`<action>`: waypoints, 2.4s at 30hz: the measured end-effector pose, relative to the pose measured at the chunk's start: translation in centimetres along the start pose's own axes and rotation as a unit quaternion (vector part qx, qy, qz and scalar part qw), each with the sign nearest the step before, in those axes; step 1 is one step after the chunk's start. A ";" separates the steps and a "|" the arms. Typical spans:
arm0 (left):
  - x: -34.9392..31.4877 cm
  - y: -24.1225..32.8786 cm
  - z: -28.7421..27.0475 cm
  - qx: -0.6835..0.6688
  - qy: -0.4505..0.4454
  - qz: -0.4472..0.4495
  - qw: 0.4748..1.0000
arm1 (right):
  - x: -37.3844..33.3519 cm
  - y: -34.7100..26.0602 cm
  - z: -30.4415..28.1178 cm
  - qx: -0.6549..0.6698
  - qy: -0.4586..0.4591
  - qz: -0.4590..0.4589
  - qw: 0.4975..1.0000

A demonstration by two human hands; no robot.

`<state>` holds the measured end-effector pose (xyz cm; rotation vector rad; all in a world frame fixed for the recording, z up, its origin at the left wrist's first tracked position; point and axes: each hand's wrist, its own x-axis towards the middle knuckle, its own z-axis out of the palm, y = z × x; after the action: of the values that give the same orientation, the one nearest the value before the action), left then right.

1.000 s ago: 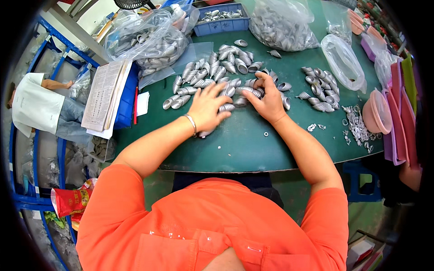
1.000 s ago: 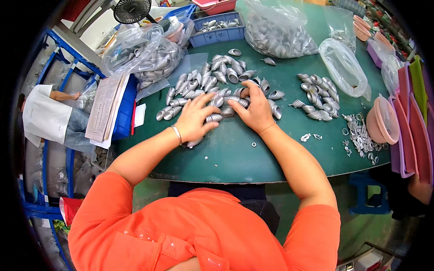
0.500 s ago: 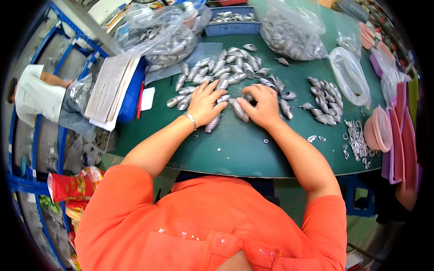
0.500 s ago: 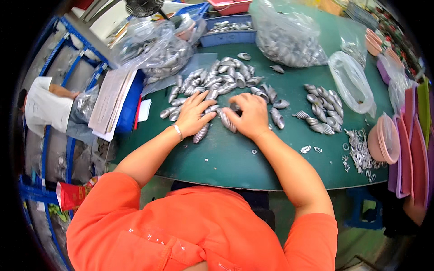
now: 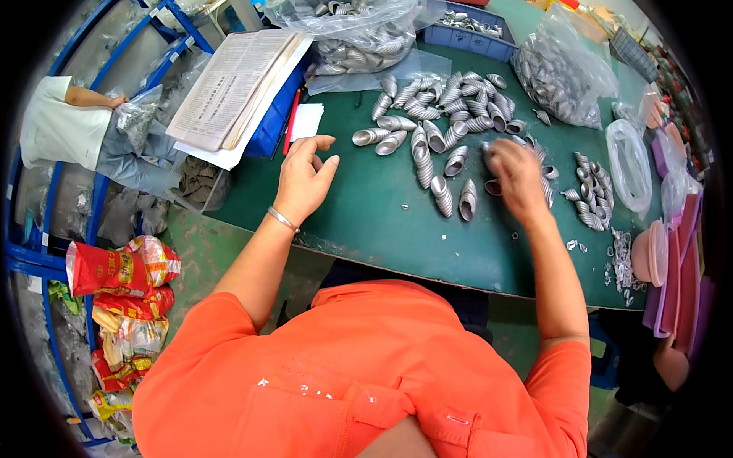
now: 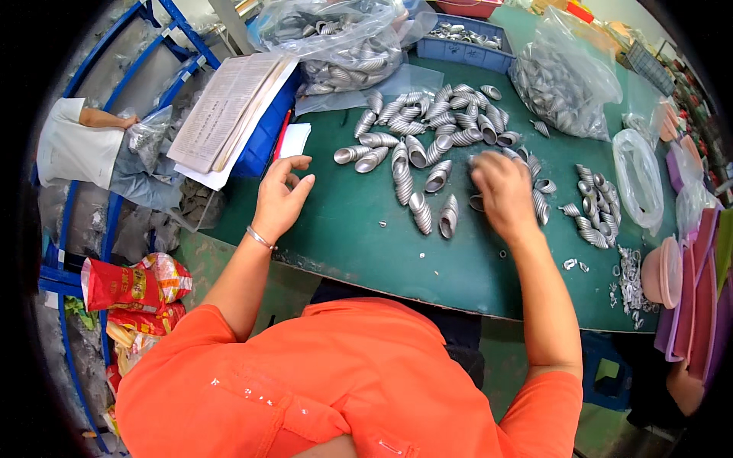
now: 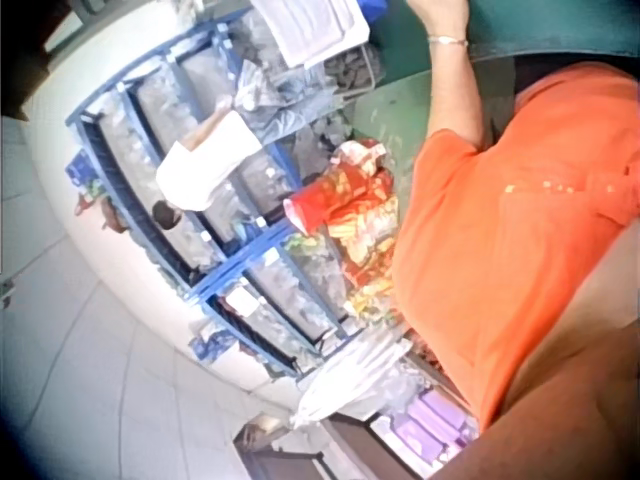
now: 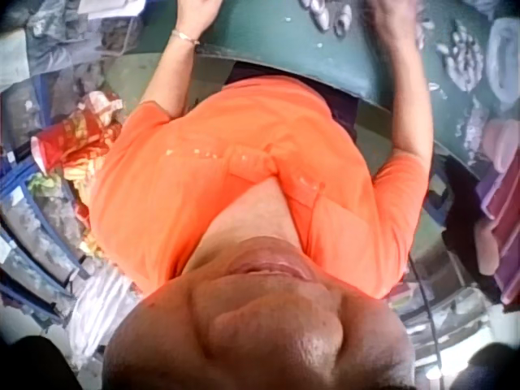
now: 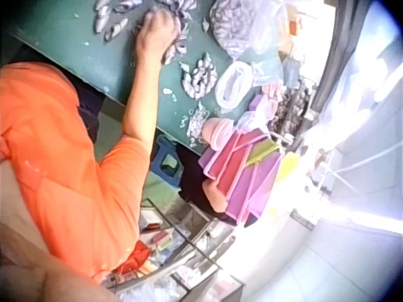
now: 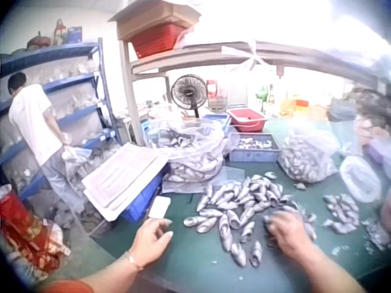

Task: The person assembles small, silver, spiral-shaped metal parts by hand on a green workbench. They pick up individual spirals, manipulate them to join or align components, and place the finished units into a clear plastic container. The person also uses a cloth to wipe the work surface and handles a smartphone briefly during the process.

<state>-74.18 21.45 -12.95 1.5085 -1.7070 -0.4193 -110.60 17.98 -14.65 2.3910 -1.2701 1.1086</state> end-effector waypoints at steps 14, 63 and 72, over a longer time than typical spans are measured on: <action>4.8 0.2 5.3 -0.041 -0.060 0.143 0.987 | -1.4 -6.7 1.4 0.036 -0.166 0.020 0.985; 7.7 3.4 14.7 0.018 -0.125 0.331 0.935 | 3.3 -0.8 3.4 0.042 -0.180 0.076 0.980; 8.4 7.6 19.6 -0.178 0.128 0.034 0.975 | 4.4 -1.6 8.1 0.278 0.055 0.310 0.908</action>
<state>-93.50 10.35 -16.99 1.1843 -1.3913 -0.4479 -103.65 12.14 -16.86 2.2543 -1.9598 1.9858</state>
